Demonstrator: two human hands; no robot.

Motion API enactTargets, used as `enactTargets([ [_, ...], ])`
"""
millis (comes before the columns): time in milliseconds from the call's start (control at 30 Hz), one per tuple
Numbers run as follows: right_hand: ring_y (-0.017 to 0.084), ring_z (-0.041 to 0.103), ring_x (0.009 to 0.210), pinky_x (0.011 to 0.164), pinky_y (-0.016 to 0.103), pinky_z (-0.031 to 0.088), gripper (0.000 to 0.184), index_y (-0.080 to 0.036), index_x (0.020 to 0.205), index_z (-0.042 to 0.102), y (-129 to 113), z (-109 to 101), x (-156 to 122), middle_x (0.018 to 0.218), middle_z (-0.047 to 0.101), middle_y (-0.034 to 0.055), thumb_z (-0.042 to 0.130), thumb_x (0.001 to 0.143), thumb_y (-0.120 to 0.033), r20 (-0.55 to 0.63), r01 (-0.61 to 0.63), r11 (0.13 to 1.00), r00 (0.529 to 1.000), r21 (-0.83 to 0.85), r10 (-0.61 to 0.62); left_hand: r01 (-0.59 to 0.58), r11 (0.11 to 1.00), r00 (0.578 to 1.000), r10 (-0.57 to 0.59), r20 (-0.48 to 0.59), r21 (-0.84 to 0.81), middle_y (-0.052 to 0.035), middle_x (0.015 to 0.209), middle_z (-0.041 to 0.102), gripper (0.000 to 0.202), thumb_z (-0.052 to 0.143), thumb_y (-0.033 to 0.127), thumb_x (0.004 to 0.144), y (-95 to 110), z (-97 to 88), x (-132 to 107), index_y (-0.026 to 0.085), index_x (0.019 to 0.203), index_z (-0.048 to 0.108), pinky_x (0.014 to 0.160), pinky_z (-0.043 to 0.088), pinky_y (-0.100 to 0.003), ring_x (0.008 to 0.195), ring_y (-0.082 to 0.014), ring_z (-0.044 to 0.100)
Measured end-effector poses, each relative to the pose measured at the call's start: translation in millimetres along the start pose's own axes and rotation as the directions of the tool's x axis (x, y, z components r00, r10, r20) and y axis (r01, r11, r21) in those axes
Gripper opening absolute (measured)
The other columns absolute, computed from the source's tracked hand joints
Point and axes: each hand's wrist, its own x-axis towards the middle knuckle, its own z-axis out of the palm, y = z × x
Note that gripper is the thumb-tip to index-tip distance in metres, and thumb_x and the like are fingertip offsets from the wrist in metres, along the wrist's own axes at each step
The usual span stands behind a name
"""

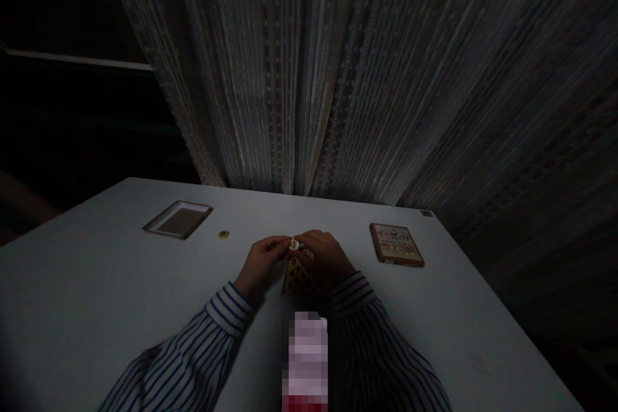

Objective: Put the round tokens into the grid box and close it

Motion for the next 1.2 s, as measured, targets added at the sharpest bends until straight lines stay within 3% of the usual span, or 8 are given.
enactTargets([
  [267, 0.016, 0.057, 0.085, 0.073, 0.03, 0.04, 0.026, -0.019, 0.1, 0.059, 11.5, 0.3, -2.2, 0.093, 0.064, 0.0064, 0.052, 0.08, -0.032, 0.079, -0.02, 0.999, 0.997, -0.028, 0.022, -0.04, 0.992, 0.999, 0.038, 0.02, 0.117, -0.0055, 0.075, 0.069, 0.021, 0.064, 0.03, 0.063, -5.9, 4.5, 2.2, 0.014, 0.076, 0.068, 0.071, 0.048, -0.03, 0.071, -0.0171, 0.061],
  [567, 0.016, 0.057, 0.079, 0.072, 0.029, 0.041, 0.026, -0.016, 0.098, 0.059, 22.3, -7.4, -6.5, 0.088, 0.064, 0.0062, 0.056, 0.075, -0.027, 0.097, -0.105, 0.993, 0.989, -0.06, 0.111, -0.12, 0.908, 0.974, 0.187, -0.131, 0.402, -0.0059, 0.08, 0.067, 0.018, 0.059, 0.028, 0.068, -26.8, -4.1, 6.1, 0.016, 0.078, 0.068, 0.073, 0.046, -0.031, 0.076, -0.0176, 0.06],
  [833, 0.015, 0.058, 0.074, 0.07, 0.028, 0.042, 0.026, -0.016, 0.097, 0.06, 30.6, -15.8, -10.6, 0.084, 0.065, 0.0053, 0.057, 0.075, -0.028, 0.112, -0.157, 0.986, 0.98, -0.063, 0.164, -0.161, 0.813, 0.969, 0.238, -0.067, 0.56, -0.0068, 0.086, 0.065, 0.02, 0.056, 0.029, 0.072, -43.8, -10.0, 6.7, 0.018, 0.084, 0.067, 0.074, 0.046, -0.032, 0.079, -0.0182, 0.059],
  [1200, 0.015, 0.059, 0.075, 0.067, 0.025, 0.042, 0.024, -0.015, 0.097, 0.06, 33.3, -16.6, -12.1, 0.089, 0.064, 0.0066, 0.055, 0.075, -0.025, 0.282, -0.219, 0.968, 0.928, -0.12, 0.244, -0.231, 0.636, 0.954, 0.297, 0.043, 0.736, -0.0067, 0.089, 0.065, 0.02, 0.051, 0.022, 0.076, -42.6, -11.6, 6.0, 0.016, 0.09, 0.065, 0.076, 0.048, -0.031, 0.083, -0.0169, 0.06],
])
